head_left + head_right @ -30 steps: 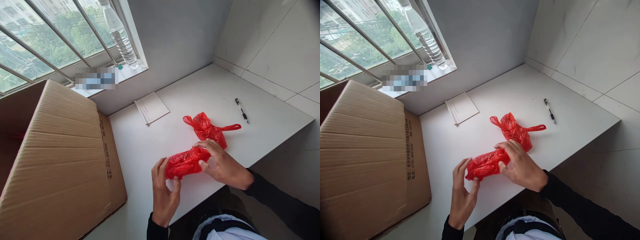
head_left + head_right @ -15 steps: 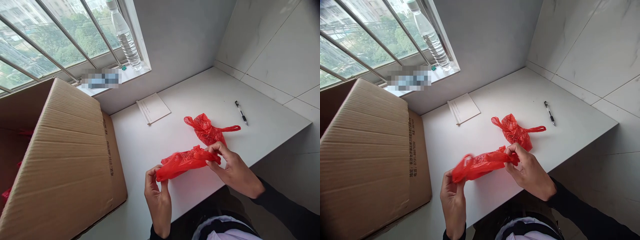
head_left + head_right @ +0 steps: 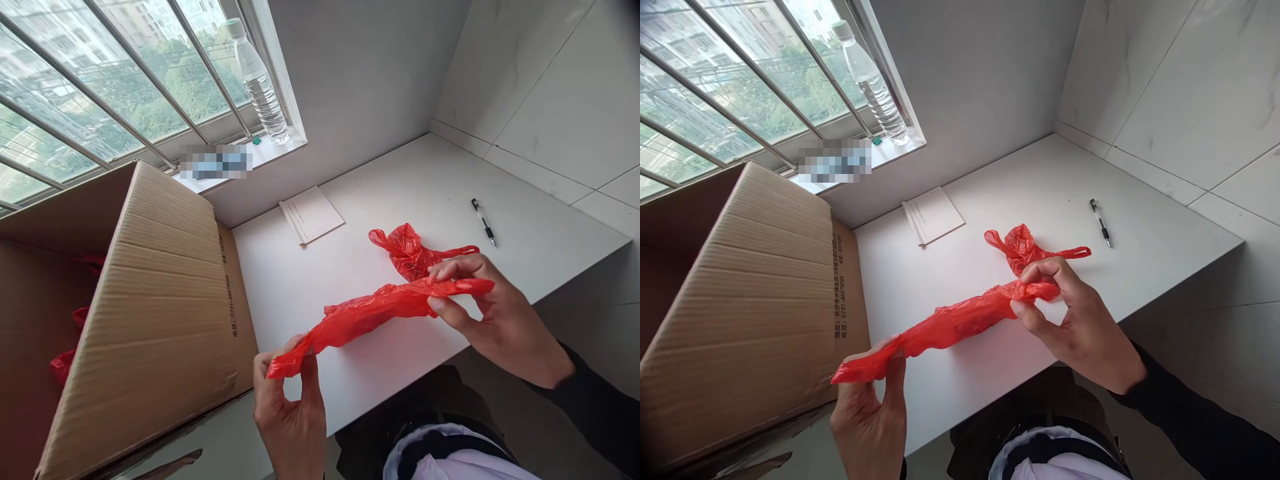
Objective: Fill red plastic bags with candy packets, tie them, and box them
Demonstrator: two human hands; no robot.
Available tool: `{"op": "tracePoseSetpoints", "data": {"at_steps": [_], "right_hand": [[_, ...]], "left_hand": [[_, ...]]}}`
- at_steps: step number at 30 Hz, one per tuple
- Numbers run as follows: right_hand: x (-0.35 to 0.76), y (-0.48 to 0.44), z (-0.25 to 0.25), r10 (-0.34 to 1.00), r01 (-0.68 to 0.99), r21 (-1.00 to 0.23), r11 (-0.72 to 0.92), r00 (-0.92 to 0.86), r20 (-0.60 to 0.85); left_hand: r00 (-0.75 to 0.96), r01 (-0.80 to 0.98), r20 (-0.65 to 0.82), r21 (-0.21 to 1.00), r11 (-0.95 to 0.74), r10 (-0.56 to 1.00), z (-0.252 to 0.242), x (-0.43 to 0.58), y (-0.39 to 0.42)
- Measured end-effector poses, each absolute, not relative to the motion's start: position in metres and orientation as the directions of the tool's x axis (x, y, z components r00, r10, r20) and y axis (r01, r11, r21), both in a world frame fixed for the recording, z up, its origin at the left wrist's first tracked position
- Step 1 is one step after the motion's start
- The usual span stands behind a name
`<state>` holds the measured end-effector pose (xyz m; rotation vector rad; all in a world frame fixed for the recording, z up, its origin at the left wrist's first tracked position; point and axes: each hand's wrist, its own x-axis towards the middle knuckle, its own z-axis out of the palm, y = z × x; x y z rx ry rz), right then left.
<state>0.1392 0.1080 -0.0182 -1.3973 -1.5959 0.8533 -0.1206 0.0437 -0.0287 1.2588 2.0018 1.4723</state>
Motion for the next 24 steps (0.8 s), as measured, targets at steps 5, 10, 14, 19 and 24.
{"op": "tracePoseSetpoints", "data": {"at_steps": [5, 10, 14, 19, 24], "right_hand": [[0.135, 0.112, 0.006, 0.958, 0.567, -0.772, 0.287, -0.158, 0.24], [0.132, 0.117, 0.023, 0.896, 0.687, -0.583, 0.433, -0.258, 0.362], [0.124, 0.104, 0.039, 0.828, 0.68, -0.514, 0.522, -0.261, 0.496], [0.102, 0.104, 0.034, 0.632, 0.48, -0.46, 0.747, -0.728, 0.268], [0.093, 0.128, 0.008, 0.64, 0.685, -0.289, 0.669, -0.728, -0.246]], "left_hand": [[-0.508, 0.263, 0.004, 0.953, 0.151, 0.861, -0.006, -0.113, 0.035], [-0.545, 0.191, -0.064, 0.962, 0.198, 0.836, -0.004, -0.104, 0.038], [-0.548, 0.217, -0.003, 0.965, 0.146, 0.837, -0.015, -0.105, 0.038], [-0.5, 0.273, 0.037, 0.955, 0.117, 0.865, -0.014, -0.102, 0.036], [-0.399, 0.359, 0.12, 0.933, 0.034, 0.909, -0.009, -0.102, 0.032]]}}
